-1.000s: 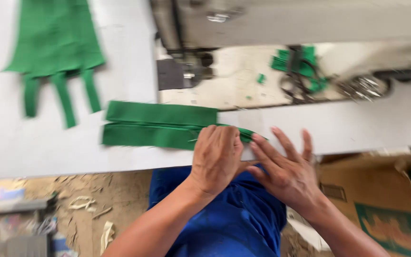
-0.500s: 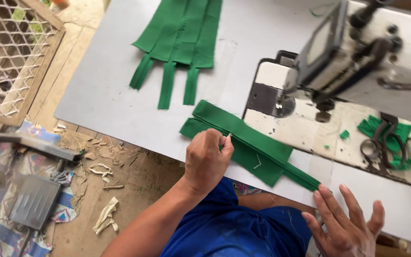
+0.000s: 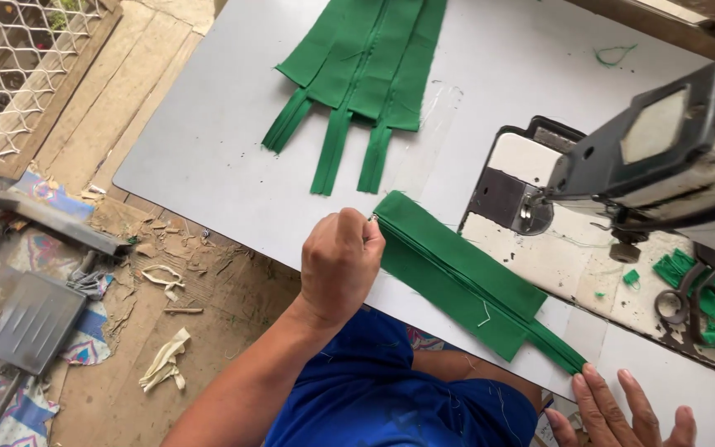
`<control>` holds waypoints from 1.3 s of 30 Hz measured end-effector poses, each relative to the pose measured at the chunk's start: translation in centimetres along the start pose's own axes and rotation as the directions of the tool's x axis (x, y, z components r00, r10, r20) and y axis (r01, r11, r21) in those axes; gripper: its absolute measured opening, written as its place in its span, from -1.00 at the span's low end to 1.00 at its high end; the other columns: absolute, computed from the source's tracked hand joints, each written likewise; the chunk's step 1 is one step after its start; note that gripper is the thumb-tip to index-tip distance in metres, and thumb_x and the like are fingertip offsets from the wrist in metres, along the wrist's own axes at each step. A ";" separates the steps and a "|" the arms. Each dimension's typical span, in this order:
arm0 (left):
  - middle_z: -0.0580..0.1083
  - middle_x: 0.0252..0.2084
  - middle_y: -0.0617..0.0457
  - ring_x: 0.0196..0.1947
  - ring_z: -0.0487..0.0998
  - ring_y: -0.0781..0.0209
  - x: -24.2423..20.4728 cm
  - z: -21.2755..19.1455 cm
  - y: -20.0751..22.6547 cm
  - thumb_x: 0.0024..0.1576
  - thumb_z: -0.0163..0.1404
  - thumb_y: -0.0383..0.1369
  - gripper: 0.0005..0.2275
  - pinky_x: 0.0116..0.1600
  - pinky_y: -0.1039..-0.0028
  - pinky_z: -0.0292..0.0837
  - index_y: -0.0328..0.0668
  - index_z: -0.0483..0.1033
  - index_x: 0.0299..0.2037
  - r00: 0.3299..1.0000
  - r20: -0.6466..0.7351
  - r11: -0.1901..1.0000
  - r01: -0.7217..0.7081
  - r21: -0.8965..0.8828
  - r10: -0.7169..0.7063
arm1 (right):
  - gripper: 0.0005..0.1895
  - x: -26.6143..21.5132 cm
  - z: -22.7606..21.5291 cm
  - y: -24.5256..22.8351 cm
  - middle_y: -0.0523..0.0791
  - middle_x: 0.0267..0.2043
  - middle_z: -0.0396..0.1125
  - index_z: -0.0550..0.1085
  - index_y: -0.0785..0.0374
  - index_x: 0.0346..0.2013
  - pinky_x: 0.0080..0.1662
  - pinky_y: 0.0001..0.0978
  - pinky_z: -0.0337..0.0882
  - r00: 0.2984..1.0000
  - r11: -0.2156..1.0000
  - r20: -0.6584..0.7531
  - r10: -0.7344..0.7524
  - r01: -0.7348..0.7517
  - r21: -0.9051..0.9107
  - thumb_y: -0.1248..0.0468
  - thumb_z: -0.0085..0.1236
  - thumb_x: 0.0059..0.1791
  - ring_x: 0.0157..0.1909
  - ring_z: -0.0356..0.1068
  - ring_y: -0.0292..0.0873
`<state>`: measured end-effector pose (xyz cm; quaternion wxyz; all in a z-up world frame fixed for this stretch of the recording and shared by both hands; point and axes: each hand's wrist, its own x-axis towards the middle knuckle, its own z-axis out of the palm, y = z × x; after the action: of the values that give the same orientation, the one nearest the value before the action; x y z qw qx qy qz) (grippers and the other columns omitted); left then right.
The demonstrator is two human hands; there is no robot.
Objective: The person repeatedly picks up green fabric strips and metal zipper pulls, then attaches the pulls to the ends of the strips by hand. Completed pieces are placed on the sewing machine table to the left.
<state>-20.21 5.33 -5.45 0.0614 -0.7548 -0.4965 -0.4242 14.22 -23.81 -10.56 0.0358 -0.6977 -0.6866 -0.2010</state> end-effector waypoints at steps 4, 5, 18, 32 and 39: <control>0.20 -0.58 0.15 -0.61 0.18 0.27 0.4 -0.5 -0.2 0.09 0.23 -0.65 -0.64 -0.47 0.42 0.25 -0.13 0.21 -0.40 0.995 0.094 0.999 -0.039 -0.032 0.042 | -0.40 -0.4 0.5 0.2 -0.29 0.29 0.49 0.62 -0.07 0.10 0.59 0.34 -0.07 1.000 0.999 0.016 0.017 -0.016 -0.050 -0.24 0.14 -0.11 0.51 0.36 -0.01; 0.20 -0.58 0.15 -0.61 0.18 0.27 0.5 -1.0 -0.1 0.09 0.23 -0.65 -0.64 -0.47 0.42 0.25 -0.13 0.21 -0.40 0.995 0.091 0.999 -0.035 -0.036 0.038 | -0.40 -0.9 1.0 0.3 -0.29 0.29 0.49 0.62 -0.07 0.10 0.59 0.34 -0.07 1.000 0.998 0.016 0.013 -0.012 -0.055 -0.24 0.14 -0.11 0.51 0.36 -0.01; 0.47 -0.12 -0.11 -0.23 0.44 0.02 0.4 -4.0 0.3 0.30 0.04 -0.25 -0.76 -0.15 0.29 0.41 -0.34 0.51 -0.07 0.959 0.249 0.990 -0.121 -0.071 0.135 | -0.32 -1.1 3.8 3.6 -0.20 0.19 0.50 0.57 0.02 0.06 0.50 0.20 -0.05 0.973 0.986 -0.167 -0.160 0.166 0.020 -0.36 -0.11 -0.04 0.34 0.40 0.10; 0.59 -0.38 0.01 -0.45 0.59 0.17 13.2 0.1 -1.7 0.06 0.23 -0.48 -0.86 -0.37 0.39 0.53 -0.18 0.51 -0.27 0.894 0.419 0.792 0.140 -0.594 0.157 | -0.85 6.5 -0.6 -7.8 -0.55 -0.19 0.44 0.55 -0.29 -0.16 0.11 -0.41 0.46 0.906 0.915 -0.405 -0.124 0.262 0.306 0.10 0.06 0.06 -0.11 0.40 -0.49; 0.54 -0.09 -0.14 -0.07 0.48 -0.20 27.9 7.8 -3.8 0.06 0.31 -0.40 -0.66 -0.08 0.12 0.42 -0.21 0.53 0.02 0.948 0.036 0.937 -0.307 -0.169 0.317 | -0.92 30.2 -7.0 -19.9 -0.03 -0.29 0.31 0.49 0.36 -0.21 -0.23 -0.16 0.36 0.837 0.855 -0.535 -0.116 0.358 0.376 0.45 0.09 0.01 -0.29 0.26 0.01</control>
<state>-14.65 30.67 7.95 0.0512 -0.8393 -0.3363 -0.4240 -7.45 3.52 1.30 0.3486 -0.5004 -0.7652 -0.2064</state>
